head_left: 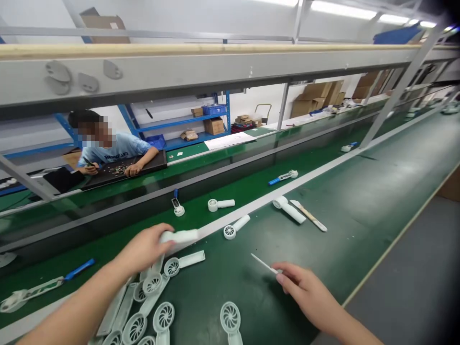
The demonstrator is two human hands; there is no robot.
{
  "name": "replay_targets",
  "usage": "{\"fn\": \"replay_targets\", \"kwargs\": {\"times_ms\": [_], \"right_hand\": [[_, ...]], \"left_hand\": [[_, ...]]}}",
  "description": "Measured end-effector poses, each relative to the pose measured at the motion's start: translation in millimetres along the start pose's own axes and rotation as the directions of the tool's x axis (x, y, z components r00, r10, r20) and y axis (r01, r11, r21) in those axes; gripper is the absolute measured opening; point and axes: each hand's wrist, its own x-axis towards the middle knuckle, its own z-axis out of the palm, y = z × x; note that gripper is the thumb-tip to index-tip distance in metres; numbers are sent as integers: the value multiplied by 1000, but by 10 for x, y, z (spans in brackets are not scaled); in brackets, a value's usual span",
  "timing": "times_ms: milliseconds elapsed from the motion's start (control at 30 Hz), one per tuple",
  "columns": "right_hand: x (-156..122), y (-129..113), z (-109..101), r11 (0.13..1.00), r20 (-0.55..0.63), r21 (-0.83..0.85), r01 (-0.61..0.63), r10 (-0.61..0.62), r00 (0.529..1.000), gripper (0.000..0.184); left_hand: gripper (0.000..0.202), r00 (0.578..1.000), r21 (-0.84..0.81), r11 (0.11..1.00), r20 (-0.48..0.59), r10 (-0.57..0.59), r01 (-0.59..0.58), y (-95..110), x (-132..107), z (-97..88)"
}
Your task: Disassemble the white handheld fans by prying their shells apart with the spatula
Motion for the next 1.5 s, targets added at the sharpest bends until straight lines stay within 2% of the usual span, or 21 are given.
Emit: {"fn": "replay_targets", "kwargs": {"times_ms": [67, 133, 233, 367, 600, 733, 900, 1033, 1133, 1200, 1267, 1300, 1367, 1433, 1500], "right_hand": [[-8, -57, 8, 986, -1, -149, 80, -81, 997, 32], [-19, -89, 14, 938, 21, -305, 166, -168, 986, 32], [-42, -67, 11, 825, 79, -512, 240, -233, 969, 31], [-85, 55, -11, 674, 135, -676, 298, -285, 949, 26], [-103, 186, -93, 468, 185, -792, 393, -430, 884, 19], [-90, 83, -173, 371, 275, -833, 411, -367, 889, 14], [-84, -188, -275, 262, 386, -865, 429, -199, 901, 24], [-64, -449, -241, 251, 427, -867, 432, -75, 901, 27], [5, -609, -184, 258, 450, -858, 444, -40, 892, 27], [61, -635, -189, 269, 458, -859, 436, 20, 889, 27], [86, -563, -238, 287, 458, -862, 418, 87, 885, 27], [78, -494, -273, 297, 454, -861, 414, 78, 888, 26], [24, -316, -336, 329, 405, -858, 396, -41, 913, 19], [-55, -134, -361, 382, 296, -857, 345, -181, 938, 13], [-127, 16, -327, 436, 209, -853, 288, -221, 953, 17]], "left_hand": [[30, 987, -69, 984, 3, 164, -163, 430, -90, 275], [27, 953, -111, 947, -2, 303, -301, 778, -172, 566], [27, 904, -146, 896, 19, 427, -420, 1051, -220, 920], [33, 869, -129, 862, 6, 495, -490, 1084, -179, 1146], [32, 863, -113, 862, 56, 502, -494, 1076, -175, 1159], [33, 853, -109, 852, 51, 520, -513, 1087, -169, 1158], [35, 850, -105, 847, 22, 527, -522, 1083, -162, 1192], [36, 856, -111, 850, -11, 517, -515, 1078, -167, 1228], [38, 852, -123, 844, -38, 522, -522, 1070, -167, 1258], [39, 852, -134, 842, -58, 520, -523, 1059, -166, 1285], [39, 856, -144, 844, -63, 512, -516, 1045, -165, 1317], [40, 859, -149, 847, -59, 508, -511, 1039, -164, 1335], [41, 864, -155, 851, -38, 503, -502, 1030, -158, 1367], [43, 868, -151, 856, -18, 497, -494, 1030, -147, 1389], [46, 871, -141, 862, -8, 491, -487, 1034, -136, 1394]]}}
